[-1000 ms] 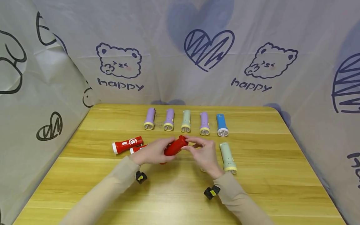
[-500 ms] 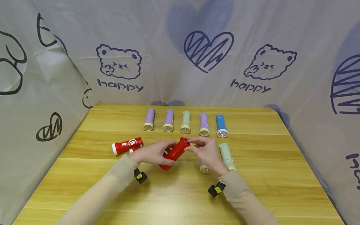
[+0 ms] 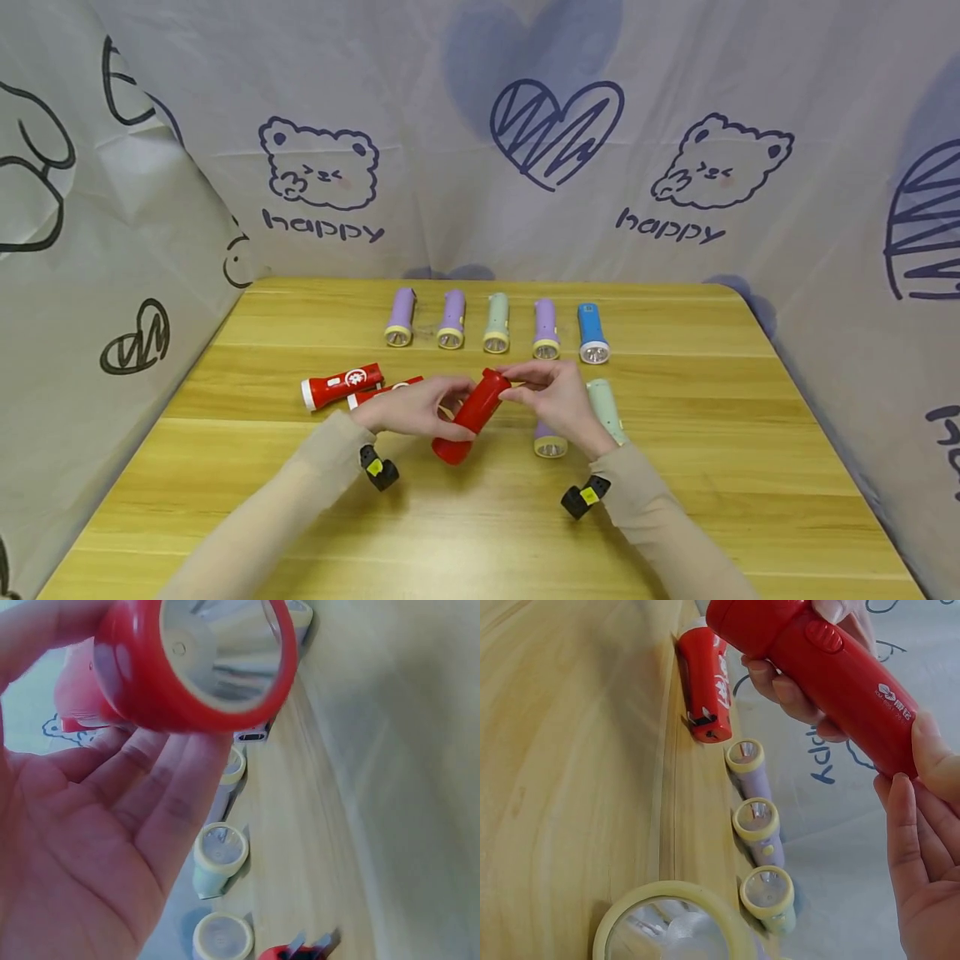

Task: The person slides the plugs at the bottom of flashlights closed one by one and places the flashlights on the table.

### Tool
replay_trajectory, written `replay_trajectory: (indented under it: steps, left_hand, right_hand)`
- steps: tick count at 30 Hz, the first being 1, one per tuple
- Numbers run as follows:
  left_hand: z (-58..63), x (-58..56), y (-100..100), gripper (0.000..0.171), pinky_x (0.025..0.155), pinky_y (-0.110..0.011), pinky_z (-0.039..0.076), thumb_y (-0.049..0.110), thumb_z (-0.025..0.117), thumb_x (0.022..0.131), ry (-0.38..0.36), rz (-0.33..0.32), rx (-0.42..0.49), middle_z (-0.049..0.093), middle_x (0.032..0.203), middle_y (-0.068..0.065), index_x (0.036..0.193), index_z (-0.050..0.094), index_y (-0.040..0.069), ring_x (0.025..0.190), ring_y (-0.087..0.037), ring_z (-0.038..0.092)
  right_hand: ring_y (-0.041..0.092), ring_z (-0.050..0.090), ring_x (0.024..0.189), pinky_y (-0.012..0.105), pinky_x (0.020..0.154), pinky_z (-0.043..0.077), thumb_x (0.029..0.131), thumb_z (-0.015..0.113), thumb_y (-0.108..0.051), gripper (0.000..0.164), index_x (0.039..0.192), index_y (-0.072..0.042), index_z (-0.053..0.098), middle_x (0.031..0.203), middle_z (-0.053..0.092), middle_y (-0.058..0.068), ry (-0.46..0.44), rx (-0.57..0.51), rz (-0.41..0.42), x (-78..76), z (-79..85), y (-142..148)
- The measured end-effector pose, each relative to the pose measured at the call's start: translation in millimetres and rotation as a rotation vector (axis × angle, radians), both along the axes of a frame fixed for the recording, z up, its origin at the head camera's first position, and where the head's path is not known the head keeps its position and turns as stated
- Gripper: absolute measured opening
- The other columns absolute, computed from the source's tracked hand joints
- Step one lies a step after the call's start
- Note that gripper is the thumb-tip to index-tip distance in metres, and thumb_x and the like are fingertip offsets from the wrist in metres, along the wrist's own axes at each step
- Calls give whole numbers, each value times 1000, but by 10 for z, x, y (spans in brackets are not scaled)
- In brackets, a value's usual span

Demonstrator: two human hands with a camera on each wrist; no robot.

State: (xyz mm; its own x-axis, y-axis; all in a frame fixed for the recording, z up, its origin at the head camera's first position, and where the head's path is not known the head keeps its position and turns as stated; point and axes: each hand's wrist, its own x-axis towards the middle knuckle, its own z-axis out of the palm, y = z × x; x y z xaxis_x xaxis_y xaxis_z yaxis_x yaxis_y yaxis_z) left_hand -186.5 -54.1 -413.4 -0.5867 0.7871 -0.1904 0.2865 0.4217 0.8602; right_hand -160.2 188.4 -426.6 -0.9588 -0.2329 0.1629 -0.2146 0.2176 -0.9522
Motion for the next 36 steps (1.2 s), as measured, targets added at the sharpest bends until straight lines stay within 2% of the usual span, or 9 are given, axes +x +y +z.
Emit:
replay_trajectory:
  steps: [6, 12, 14, 18, 21, 24, 28, 33, 36]
  left_hand:
    - [-74, 6, 19, 43, 85, -26, 56, 21, 75, 86, -31, 29, 35, 70, 110, -6, 123, 59, 4, 92, -11, 67]
    - [-127, 43, 41, 46, 85, -28, 55, 23, 77, 86, -77, 131, 29, 69, 106, -6, 124, 59, 5, 92, -15, 67]
    - [-137, 44, 57, 45, 85, -28, 55, 22, 78, 86, -88, 173, 29, 69, 106, -6, 123, 60, 5, 92, -16, 67]
    - [-163, 32, 118, 44, 84, -27, 55, 24, 79, 85, -102, 263, 34, 69, 104, -6, 120, 61, 5, 91, -15, 66]
    - [-194, 22, 177, 46, 80, -27, 55, 27, 80, 85, -107, 330, 28, 70, 102, -7, 119, 61, 3, 87, -15, 66]
    - [-209, 3, 243, 48, 75, -26, 55, 30, 80, 84, -86, 378, -9, 70, 101, -8, 119, 61, 2, 83, -15, 66]
    - [-226, -3, 313, 48, 69, -25, 51, 33, 81, 82, -52, 411, -69, 67, 97, -7, 113, 61, 2, 79, -14, 62]
    - [-278, -7, 384, 42, 65, -25, 47, 35, 81, 81, -35, 449, -144, 64, 89, -6, 99, 60, 4, 75, -16, 57]
    - [-300, -27, 399, 40, 64, -25, 46, 35, 81, 82, -19, 470, -193, 64, 85, -6, 97, 60, 4, 73, -16, 57]
  right_hand:
    - [6, 75, 92, 25, 82, 61, 86, 75, 2, 26, 112, 5, 73, 120, 71, 26, -31, -3, 33, -5, 14, 18]
    - [1, 73, 95, 21, 84, 59, 90, 74, -5, 29, 117, 4, 71, 119, 71, 25, 10, 7, 10, -35, -39, 71]
    - [-1, 72, 98, 19, 86, 58, 92, 71, -6, 28, 118, 5, 69, 119, 73, 21, 43, -15, -7, -50, -49, 104]
    - [0, 71, 103, 19, 89, 57, 96, 64, -1, 28, 120, 13, 63, 114, 76, 4, 98, -115, -20, -66, -46, 185]
    - [1, 71, 103, 20, 88, 58, 97, 61, 1, 27, 120, 17, 60, 110, 76, -7, 117, -141, -34, -57, -38, 239]
    - [1, 71, 103, 22, 88, 58, 99, 60, -1, 29, 121, 17, 59, 111, 76, -4, 116, -120, -55, -45, -19, 291]
    - [1, 71, 102, 22, 89, 58, 100, 60, -3, 30, 122, 16, 59, 113, 76, 3, 96, -104, -66, -17, -19, 347]
    - [1, 71, 100, 21, 89, 58, 99, 60, -2, 30, 122, 18, 58, 106, 76, -8, 84, -101, -72, 28, -48, 404]
    - [1, 72, 99, 23, 88, 58, 99, 59, -1, 29, 121, 18, 58, 105, 76, -7, 79, -96, -62, 36, -54, 426]
